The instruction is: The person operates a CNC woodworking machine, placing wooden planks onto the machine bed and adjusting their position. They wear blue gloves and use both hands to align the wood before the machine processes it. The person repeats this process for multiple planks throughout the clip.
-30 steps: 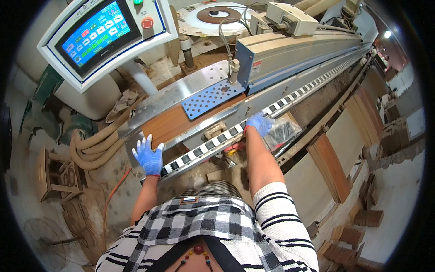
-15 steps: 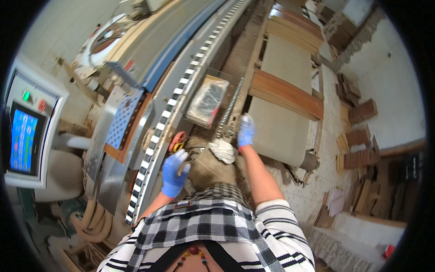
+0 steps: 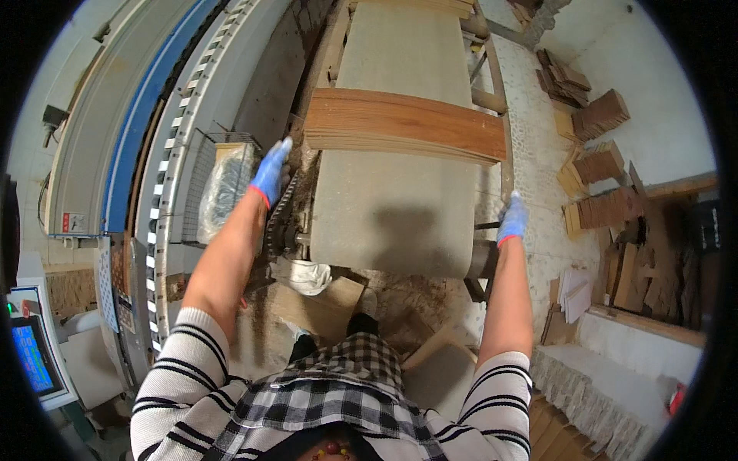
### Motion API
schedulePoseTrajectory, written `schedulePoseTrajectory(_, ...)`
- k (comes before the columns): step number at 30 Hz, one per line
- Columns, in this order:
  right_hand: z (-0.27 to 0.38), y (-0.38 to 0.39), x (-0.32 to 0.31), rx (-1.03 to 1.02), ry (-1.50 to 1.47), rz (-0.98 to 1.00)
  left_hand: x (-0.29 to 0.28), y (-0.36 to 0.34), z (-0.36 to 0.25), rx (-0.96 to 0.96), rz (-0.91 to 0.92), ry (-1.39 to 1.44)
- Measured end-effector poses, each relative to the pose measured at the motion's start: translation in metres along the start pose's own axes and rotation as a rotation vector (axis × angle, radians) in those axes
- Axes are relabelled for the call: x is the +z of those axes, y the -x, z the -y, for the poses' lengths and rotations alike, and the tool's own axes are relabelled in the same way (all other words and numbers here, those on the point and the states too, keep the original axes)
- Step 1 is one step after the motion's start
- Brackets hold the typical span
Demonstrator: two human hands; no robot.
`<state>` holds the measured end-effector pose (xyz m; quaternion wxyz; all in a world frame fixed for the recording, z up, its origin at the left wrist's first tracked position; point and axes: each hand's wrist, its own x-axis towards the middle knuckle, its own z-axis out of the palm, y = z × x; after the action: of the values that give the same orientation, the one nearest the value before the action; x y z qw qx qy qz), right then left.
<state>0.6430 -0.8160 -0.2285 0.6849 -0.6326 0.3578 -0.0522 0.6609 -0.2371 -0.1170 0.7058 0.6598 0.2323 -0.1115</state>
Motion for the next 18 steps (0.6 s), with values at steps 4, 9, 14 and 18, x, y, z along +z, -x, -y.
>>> schedulePoseTrajectory(4,0.066,-0.032,0.054,0.071,-0.100,0.104,0.033,-0.058,-0.028,-0.088,0.049,0.069)
schedulePoseTrajectory(9,0.094,-0.065,0.095,0.122,0.051,0.212,0.040,-0.123,-0.019,-0.279,0.063,0.219)
schedulePoseTrajectory(14,0.104,-0.067,0.112,0.188,-0.027,0.390,0.045,-0.120,-0.012,-0.159,0.178,0.358)
schedulePoseTrajectory(18,0.102,-0.069,0.109,0.171,-0.029,0.400,0.046,-0.113,-0.008,-0.107,0.178,0.373)
